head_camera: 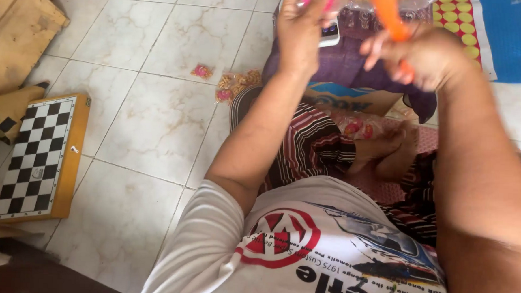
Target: Scooping snacks from a large bulk bag into smaller individual plastic bags and weighing them on a digital scale.
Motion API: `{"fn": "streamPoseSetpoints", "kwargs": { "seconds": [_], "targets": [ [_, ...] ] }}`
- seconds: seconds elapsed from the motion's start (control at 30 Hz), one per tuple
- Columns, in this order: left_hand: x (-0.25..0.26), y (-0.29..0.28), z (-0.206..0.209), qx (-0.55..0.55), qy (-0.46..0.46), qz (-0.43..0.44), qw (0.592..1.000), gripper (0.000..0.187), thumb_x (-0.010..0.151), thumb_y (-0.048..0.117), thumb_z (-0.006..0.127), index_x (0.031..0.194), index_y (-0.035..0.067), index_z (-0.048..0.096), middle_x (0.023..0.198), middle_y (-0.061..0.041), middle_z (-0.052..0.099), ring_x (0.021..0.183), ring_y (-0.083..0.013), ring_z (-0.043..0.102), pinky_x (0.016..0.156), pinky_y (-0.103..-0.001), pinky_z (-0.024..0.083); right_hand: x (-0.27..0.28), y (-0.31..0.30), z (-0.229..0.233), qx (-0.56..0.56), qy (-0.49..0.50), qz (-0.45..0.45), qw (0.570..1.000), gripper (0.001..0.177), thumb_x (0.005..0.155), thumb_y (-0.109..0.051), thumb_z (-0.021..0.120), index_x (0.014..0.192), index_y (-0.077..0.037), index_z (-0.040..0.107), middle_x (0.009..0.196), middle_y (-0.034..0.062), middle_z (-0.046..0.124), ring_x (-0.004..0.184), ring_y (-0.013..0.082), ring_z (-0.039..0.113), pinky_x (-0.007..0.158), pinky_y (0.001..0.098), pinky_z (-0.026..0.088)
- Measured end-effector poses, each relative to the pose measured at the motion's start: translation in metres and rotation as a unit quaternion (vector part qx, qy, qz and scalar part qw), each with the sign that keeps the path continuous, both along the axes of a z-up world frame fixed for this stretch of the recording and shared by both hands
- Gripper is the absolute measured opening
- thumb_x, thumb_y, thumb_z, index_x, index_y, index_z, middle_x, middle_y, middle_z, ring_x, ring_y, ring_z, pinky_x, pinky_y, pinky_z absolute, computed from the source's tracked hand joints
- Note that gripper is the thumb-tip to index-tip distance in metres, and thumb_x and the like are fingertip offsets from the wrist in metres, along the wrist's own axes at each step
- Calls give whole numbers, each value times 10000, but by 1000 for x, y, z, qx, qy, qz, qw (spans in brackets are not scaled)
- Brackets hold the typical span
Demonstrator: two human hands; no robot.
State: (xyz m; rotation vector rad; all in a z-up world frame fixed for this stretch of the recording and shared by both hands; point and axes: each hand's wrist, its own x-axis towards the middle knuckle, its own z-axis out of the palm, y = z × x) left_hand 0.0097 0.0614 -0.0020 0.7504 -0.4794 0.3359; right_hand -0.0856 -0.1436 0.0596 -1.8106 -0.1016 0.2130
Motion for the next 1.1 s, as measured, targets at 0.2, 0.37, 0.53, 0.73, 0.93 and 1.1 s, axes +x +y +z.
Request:
{"fn": "streamPoseSetpoints", "kwargs": {
  "seconds": [0.2,0.37,0.53,0.73,0.93,1.1],
  "targets": [
    [-29,110,0,107,20,127,986,189,989,-7,603,1151,71,661,900,-112,705,677,-170,620,625,-276,500,11,-7,-175,-166,219,77,958,533,848,165,495,1286,-23,733,927,120,645,694,205,572,564,306,437],
    [-72,150,-5,110,163,213,957,180,968,6,605,1132,61,655,953,-97,670,678,-144,574,559,-255,471,45,-25,-348,-322,149,143,924,440,885,-202,636,1309,-113,714,1296,94,724,1177,264,647,1062,395,463],
    [-112,160,0,132,172,248,944,135,968,25,640,1099,57,650,878,-56,662,636,-108,570,554,-237,459,75,-41,-381,-405,-57,136,902,496,862,-257,730,1315,-65,661,1223,189,715,1030,404,669,948,459,518],
    [-117,166,23,166,103,289,937,149,969,8,624,1108,51,650,915,-70,658,687,-116,551,623,-255,497,59,-49,-291,-113,125,-73,983,376,1012,-161,476,1306,-70,691,1243,55,701,1083,187,625,961,321,463],
    [-112,136,52,158,-17,267,951,191,981,-46,610,1141,54,642,934,-79,674,704,-147,558,601,-282,450,74,-46,-294,-279,35,48,958,399,883,10,610,1261,-46,724,1191,108,737,1056,254,658,941,370,492],
    [-114,113,70,136,-84,189,969,171,940,-94,614,1033,28,691,877,-60,678,728,-136,546,664,-298,480,73,-11,-223,-310,138,82,937,380,948,18,552,1261,-82,743,998,127,736,830,241,658,771,369,520]
  ]
}}
